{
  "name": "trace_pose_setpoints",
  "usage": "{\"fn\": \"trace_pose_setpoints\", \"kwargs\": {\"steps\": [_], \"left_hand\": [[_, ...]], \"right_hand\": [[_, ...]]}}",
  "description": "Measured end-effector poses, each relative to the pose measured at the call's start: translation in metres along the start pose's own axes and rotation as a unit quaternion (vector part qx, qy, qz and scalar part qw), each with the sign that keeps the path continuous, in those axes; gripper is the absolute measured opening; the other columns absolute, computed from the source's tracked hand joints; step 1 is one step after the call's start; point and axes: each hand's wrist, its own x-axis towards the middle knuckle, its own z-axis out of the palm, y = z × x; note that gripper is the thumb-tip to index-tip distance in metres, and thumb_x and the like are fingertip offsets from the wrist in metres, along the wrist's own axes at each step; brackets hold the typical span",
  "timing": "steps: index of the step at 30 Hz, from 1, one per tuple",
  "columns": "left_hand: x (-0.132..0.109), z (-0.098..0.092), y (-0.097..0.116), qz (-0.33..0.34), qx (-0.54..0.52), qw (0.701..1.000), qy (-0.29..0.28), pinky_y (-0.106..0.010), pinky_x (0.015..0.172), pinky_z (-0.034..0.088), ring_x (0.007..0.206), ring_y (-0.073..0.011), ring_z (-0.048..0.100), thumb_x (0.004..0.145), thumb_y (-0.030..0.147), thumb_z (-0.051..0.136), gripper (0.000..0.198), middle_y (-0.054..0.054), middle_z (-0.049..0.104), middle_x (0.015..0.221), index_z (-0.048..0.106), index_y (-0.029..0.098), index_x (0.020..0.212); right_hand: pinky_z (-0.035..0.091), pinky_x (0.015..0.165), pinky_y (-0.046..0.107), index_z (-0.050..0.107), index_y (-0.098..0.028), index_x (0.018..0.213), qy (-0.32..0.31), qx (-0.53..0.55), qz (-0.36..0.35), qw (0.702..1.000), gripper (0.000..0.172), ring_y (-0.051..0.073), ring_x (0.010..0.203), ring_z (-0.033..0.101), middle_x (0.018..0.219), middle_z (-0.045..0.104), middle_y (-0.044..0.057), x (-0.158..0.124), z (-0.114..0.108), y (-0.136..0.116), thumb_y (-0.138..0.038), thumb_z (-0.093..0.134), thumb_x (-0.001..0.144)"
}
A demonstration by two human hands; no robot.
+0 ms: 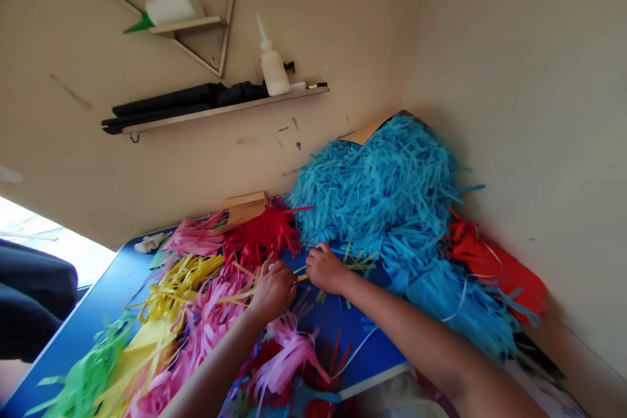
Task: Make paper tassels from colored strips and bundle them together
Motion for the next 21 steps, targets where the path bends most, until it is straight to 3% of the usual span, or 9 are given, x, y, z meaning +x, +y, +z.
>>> {"fn": "trace_pose_setpoints", "kwargs": {"steps": [6,9,12,21], "left_hand": [[-0.002,0.009,-0.002,-0.013,0.007,0.999,0.033,-0.050,0.100,0.031,0.095,-0.0247,0.056,0.089,0.017,0.052,0.020,-0.007,0.069,0.083,0.071,0.021,0.084],[-0.007,0.012,0.000,-0.024,0.005,0.999,0.046,-0.049,0.100,0.031,0.094,-0.0239,0.056,0.091,0.016,0.050,0.023,-0.006,0.069,0.082,0.070,0.021,0.082],[-0.013,0.015,0.000,-0.038,0.002,0.998,0.055,-0.049,0.097,0.031,0.094,-0.0245,0.057,0.094,0.018,0.049,0.025,-0.006,0.070,0.082,0.070,0.020,0.080],[-0.020,0.019,-0.009,-0.061,-0.040,0.996,0.049,-0.048,0.096,0.031,0.099,-0.0261,0.058,0.094,0.023,0.053,0.022,-0.004,0.074,0.090,0.074,0.026,0.088]], "right_hand": [[0.030,0.096,0.045,0.072,-0.018,0.088,0.012,-0.002,0.023,1.000,0.014,0.024,0.100,0.052,0.094,0.068,0.008,0.002,0.000,-0.004,-0.025,0.060,0.089],[0.027,0.100,0.047,0.070,-0.017,0.097,0.028,-0.008,0.030,0.999,0.017,0.025,0.105,0.050,0.102,0.067,0.010,0.000,0.004,-0.017,-0.023,0.054,0.095],[0.030,0.097,0.045,0.069,-0.015,0.092,0.028,-0.007,0.047,0.998,0.025,0.024,0.097,0.052,0.095,0.068,0.011,-0.004,0.010,-0.023,-0.015,0.045,0.098],[0.031,0.091,0.041,0.070,-0.017,0.095,0.002,0.039,0.043,0.998,0.020,0.023,0.098,0.053,0.097,0.069,0.009,-0.011,0.008,-0.001,-0.026,0.052,0.099]]}}
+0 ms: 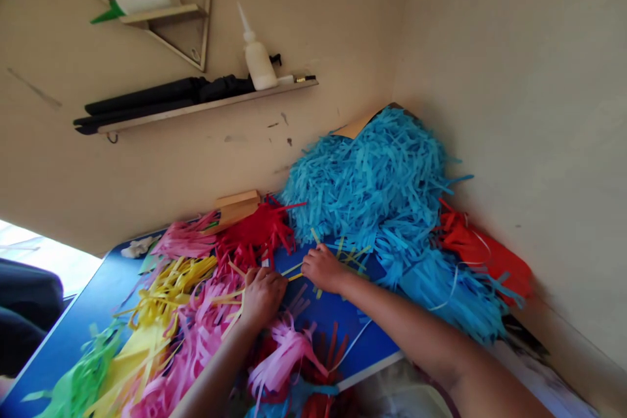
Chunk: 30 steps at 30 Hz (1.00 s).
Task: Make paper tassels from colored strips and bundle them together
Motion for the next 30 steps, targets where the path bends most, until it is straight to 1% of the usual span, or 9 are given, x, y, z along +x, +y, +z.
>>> {"fn": "trace_pose_setpoints", "kwargs": {"steps": [4,10,14,17,20,22,24,27,30], "left_hand": [[-0.004,0.002,-0.005,-0.050,-0.029,0.998,0.000,-0.045,0.097,0.032,0.100,-0.0242,0.060,0.094,0.030,0.054,0.022,-0.002,0.074,0.096,0.075,0.032,0.091],[-0.006,0.013,-0.012,-0.148,-0.047,0.988,-0.012,-0.040,0.087,0.039,0.098,-0.0242,0.062,0.091,0.039,0.057,0.021,-0.004,0.070,0.096,0.075,0.028,0.089],[0.002,0.014,-0.010,-0.157,-0.031,0.987,-0.031,-0.042,0.089,0.037,0.099,-0.0265,0.060,0.092,0.039,0.055,0.025,-0.006,0.069,0.095,0.074,0.024,0.087],[0.010,0.006,-0.006,-0.136,-0.014,0.990,-0.045,-0.046,0.092,0.036,0.100,-0.0286,0.057,0.088,0.034,0.059,0.019,-0.008,0.068,0.094,0.073,0.023,0.085],[0.015,-0.006,-0.001,-0.069,-0.006,0.996,-0.059,-0.048,0.102,0.029,0.108,-0.0276,0.053,0.089,0.026,0.056,0.018,-0.006,0.068,0.101,0.073,0.028,0.098],[0.015,-0.012,0.002,-0.012,-0.006,0.997,-0.076,-0.048,0.108,0.023,0.109,-0.0254,0.052,0.092,0.023,0.053,0.025,-0.004,0.069,0.103,0.072,0.034,0.103],[0.014,-0.015,0.005,0.026,-0.007,0.996,-0.088,-0.050,0.108,0.022,0.104,-0.0248,0.053,0.092,0.021,0.051,0.027,-0.004,0.070,0.098,0.073,0.034,0.100],[0.016,-0.012,0.009,0.048,-0.007,0.995,-0.086,-0.054,0.106,0.025,0.099,-0.0254,0.056,0.091,0.019,0.051,0.026,-0.007,0.070,0.093,0.074,0.028,0.094],[0.019,-0.007,0.018,0.044,0.000,0.997,-0.062,-0.057,0.104,0.029,0.093,-0.0258,0.059,0.089,0.016,0.049,0.025,-0.009,0.069,0.087,0.074,0.022,0.086]], "right_hand": [[0.032,0.089,0.038,0.072,-0.020,0.094,-0.009,0.033,0.035,0.999,0.016,0.022,0.099,0.055,0.098,0.070,0.007,0.000,0.001,0.007,-0.028,0.059,0.096],[0.035,0.080,0.032,0.074,-0.022,0.085,-0.023,0.079,0.128,0.988,0.012,0.020,0.098,0.059,0.098,0.070,0.004,0.000,0.001,0.014,-0.031,0.068,0.089],[0.035,0.077,0.031,0.074,-0.020,0.080,-0.033,0.077,0.174,0.981,0.010,0.021,0.095,0.060,0.095,0.070,0.005,0.007,-0.002,0.009,-0.024,0.066,0.085],[0.035,0.076,0.033,0.072,-0.019,0.074,-0.040,0.062,0.190,0.979,0.010,0.023,0.090,0.060,0.089,0.070,0.007,0.014,-0.004,0.006,-0.020,0.065,0.081],[0.035,0.081,0.036,0.073,-0.019,0.080,-0.039,0.048,0.159,0.985,0.006,0.026,0.094,0.058,0.089,0.070,0.008,0.018,-0.007,0.004,-0.021,0.067,0.079],[0.033,0.086,0.039,0.073,-0.021,0.085,-0.037,0.039,0.105,0.993,0.009,0.026,0.101,0.056,0.093,0.071,0.007,0.017,-0.007,0.003,-0.020,0.065,0.082],[0.031,0.092,0.040,0.074,-0.023,0.088,-0.042,0.032,0.036,0.998,0.012,0.024,0.105,0.055,0.097,0.071,0.006,0.015,-0.007,0.002,-0.021,0.062,0.087],[0.028,0.099,0.043,0.073,-0.022,0.089,-0.053,0.015,-0.036,0.998,0.017,0.022,0.100,0.057,0.096,0.072,0.006,0.014,-0.006,0.001,-0.021,0.057,0.092],[0.029,0.102,0.042,0.073,-0.018,0.085,-0.044,-0.010,-0.064,0.997,0.023,0.021,0.094,0.060,0.091,0.072,0.009,0.016,-0.008,-0.006,-0.013,0.052,0.093]]}}
